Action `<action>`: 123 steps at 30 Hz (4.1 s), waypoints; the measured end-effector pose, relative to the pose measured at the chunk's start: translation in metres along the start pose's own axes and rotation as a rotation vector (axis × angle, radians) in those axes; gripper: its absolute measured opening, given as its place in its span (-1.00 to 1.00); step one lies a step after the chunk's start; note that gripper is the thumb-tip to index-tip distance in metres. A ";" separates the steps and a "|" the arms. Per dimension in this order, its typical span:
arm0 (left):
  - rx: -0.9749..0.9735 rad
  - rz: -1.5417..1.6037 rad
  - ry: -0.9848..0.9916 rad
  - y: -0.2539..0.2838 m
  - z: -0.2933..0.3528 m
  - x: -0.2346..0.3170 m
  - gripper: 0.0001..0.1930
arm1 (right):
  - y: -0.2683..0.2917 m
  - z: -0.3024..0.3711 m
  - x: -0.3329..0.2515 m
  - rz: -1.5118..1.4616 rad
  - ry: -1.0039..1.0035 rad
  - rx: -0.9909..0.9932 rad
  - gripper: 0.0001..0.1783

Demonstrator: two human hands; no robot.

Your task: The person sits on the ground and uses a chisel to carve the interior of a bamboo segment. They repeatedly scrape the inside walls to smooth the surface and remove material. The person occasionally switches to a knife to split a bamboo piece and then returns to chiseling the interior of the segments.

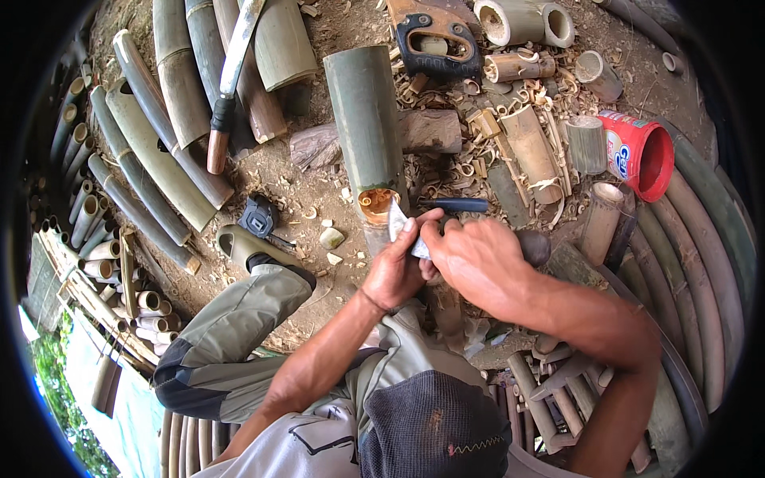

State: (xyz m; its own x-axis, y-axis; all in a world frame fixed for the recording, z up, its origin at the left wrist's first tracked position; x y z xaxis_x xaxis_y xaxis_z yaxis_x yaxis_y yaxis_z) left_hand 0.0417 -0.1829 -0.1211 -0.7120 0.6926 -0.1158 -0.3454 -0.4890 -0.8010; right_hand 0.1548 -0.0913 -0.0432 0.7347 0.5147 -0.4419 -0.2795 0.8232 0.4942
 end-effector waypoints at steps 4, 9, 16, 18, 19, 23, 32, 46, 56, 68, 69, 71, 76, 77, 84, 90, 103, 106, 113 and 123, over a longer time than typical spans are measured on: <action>0.047 0.123 0.025 0.000 -0.001 -0.004 -0.50 | 0.012 -0.015 0.011 -0.081 0.098 -0.141 -0.62; 0.255 -0.196 0.030 0.008 0.015 0.013 -0.61 | -0.009 -0.025 -0.002 -0.463 -0.012 -0.333 -0.66; 0.439 -1.002 0.114 -0.015 0.056 0.053 -0.58 | -0.047 -0.022 -0.044 -0.771 0.110 0.099 -0.54; 0.323 -0.658 0.115 -0.019 0.039 0.037 -0.59 | -0.011 -0.005 -0.025 -0.542 -0.010 -0.074 -0.61; 0.223 -0.382 0.073 -0.018 0.031 0.026 -0.58 | 0.011 -0.004 -0.017 -0.363 -0.003 -0.151 -0.65; 0.090 0.215 0.026 -0.008 -0.001 0.000 -0.54 | 0.022 -0.024 0.008 -0.030 0.108 -0.088 -0.77; 0.461 -0.819 0.231 0.011 0.033 0.052 -0.56 | -0.067 -0.042 -0.027 -0.962 -0.036 -0.073 -0.64; 0.313 -1.095 0.064 -0.018 -0.007 0.050 -0.66 | -0.063 -0.032 0.005 -0.684 -0.209 0.172 -0.48; -0.004 0.242 -0.264 -0.007 -0.002 0.041 -0.61 | 0.057 -0.073 -0.013 0.208 0.054 -0.290 -0.81; 0.336 -0.938 0.087 -0.014 -0.006 0.053 -0.64 | -0.006 -0.018 -0.013 -0.625 -0.265 0.053 -0.69; 0.300 -0.754 0.025 -0.013 -0.003 0.053 -0.66 | 0.001 -0.022 -0.016 -0.488 -0.243 0.012 -0.69; 0.216 -0.418 -0.029 -0.005 0.007 0.053 -0.69 | 0.020 -0.036 -0.022 -0.216 -0.182 -0.072 -0.69; 0.086 0.218 -0.238 -0.014 0.017 0.049 -0.59 | 0.070 -0.075 -0.047 0.303 0.027 -0.361 -0.84; 0.060 0.304 -0.238 -0.018 0.016 0.048 -0.57 | 0.080 -0.083 -0.051 0.377 0.042 -0.441 -0.82; -0.063 -0.289 0.095 0.019 0.039 0.042 -0.21 | 0.036 -0.070 -0.009 0.117 0.077 -0.066 -0.76; -0.244 -1.362 0.127 0.002 0.080 0.014 -0.04 | -0.040 -0.015 -0.030 -1.007 -0.208 0.319 -0.58; 0.483 -2.017 0.175 0.030 0.115 0.145 -0.62 | -0.054 -0.125 -0.091 -2.108 0.094 0.174 -0.55; 0.354 -2.245 0.236 -0.013 0.105 0.178 -0.69 | -0.050 -0.125 -0.096 -2.330 0.207 0.260 -0.56; 0.121 -2.762 0.607 -0.113 0.056 0.190 -0.89 | -0.035 -0.102 -0.081 -2.710 0.547 0.504 -0.67; -0.301 -3.085 0.880 -0.189 -0.009 0.144 -0.86 | -0.045 -0.088 -0.081 -3.180 1.031 0.370 -0.47</action>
State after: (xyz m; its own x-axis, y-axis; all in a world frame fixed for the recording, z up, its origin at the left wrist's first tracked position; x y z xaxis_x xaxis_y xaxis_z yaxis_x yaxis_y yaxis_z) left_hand 0.0102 0.0143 0.0085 0.5654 -0.7976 0.2100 0.6989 0.5985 0.3916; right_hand 0.0533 -0.1489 -0.0957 -0.8612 -0.2310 0.4527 -0.2516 -0.5801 -0.7747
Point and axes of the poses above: each hand's wrist, its own z-axis away from the middle knuckle, its own y-axis out of the back of the hand, x = y × z, the point moved 3 cm from there along -z, towards the middle knuckle, and after that the axes turned 14 degrees about -x, right-handed, at the moved point
